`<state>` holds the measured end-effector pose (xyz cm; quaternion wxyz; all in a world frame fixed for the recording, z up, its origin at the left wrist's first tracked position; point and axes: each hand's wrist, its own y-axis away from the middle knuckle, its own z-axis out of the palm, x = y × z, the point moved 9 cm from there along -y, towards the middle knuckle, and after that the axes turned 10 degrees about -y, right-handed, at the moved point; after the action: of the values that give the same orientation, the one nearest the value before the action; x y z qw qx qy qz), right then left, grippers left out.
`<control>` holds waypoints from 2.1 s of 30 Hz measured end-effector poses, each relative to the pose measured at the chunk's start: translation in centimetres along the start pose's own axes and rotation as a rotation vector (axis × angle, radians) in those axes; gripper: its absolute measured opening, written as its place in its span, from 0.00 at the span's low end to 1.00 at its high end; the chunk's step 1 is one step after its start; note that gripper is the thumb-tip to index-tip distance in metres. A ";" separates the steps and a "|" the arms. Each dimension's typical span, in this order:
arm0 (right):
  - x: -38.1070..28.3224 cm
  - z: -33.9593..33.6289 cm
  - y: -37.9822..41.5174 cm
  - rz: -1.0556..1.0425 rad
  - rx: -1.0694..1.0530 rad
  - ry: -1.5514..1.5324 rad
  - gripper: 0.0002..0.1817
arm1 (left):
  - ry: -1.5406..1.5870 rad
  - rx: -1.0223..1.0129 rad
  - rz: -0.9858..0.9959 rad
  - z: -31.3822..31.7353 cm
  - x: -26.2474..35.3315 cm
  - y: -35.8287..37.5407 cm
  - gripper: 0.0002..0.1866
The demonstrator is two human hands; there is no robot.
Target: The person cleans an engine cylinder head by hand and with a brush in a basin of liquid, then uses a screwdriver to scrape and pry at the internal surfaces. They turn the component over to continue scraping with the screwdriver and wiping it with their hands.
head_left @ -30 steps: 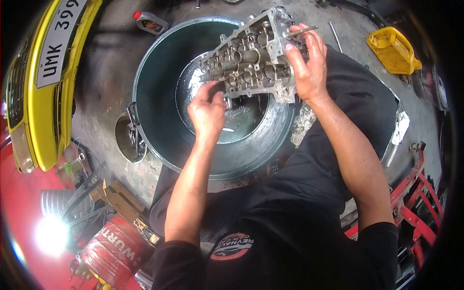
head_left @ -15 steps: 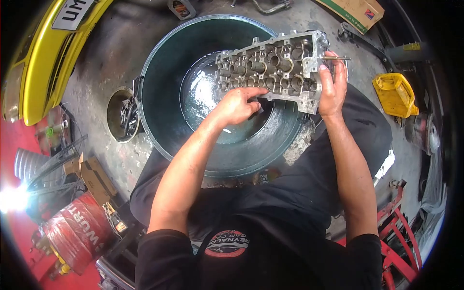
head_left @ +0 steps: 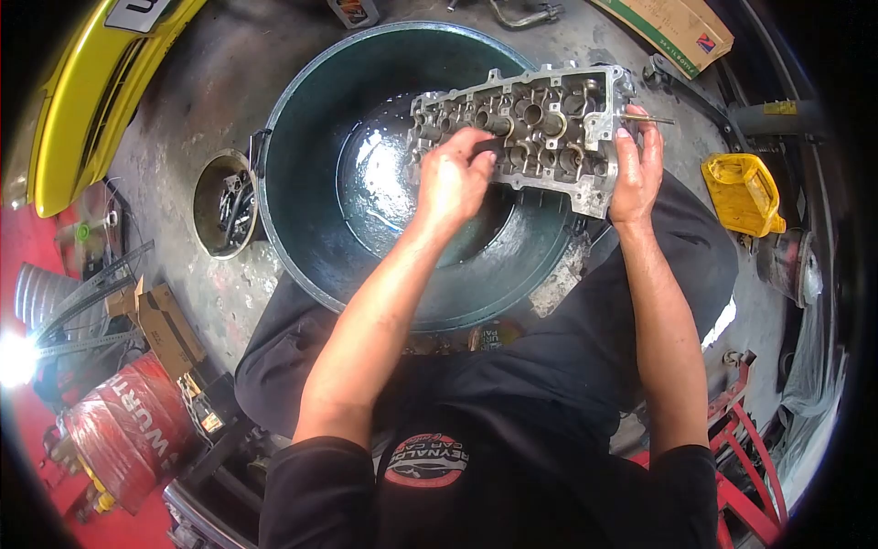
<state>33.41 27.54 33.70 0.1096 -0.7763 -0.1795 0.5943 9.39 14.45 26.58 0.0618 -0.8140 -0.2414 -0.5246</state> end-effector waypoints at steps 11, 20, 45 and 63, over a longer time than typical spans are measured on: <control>0.3 -0.1 0.1 0.002 -0.010 0.055 0.21 | -0.401 0.066 0.134 -2.1 0.0 5.1 0.13; 0.5 -0.1 0.1 0.004 0.003 0.031 0.21 | -0.645 0.361 0.563 4.5 3.2 8.4 0.20; 1.5 -0.1 0.1 0.087 -0.027 -0.091 0.22 | -0.530 0.397 0.323 5.4 3.6 9.0 0.27; 2.8 -0.3 0.1 0.069 -0.035 -0.144 0.22 | -0.627 0.221 0.176 6.4 5.0 8.3 0.23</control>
<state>34.38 28.58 31.25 0.0623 -0.7389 -0.1705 0.6489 20.09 11.08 29.40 0.1175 -0.9417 -0.2330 -0.2124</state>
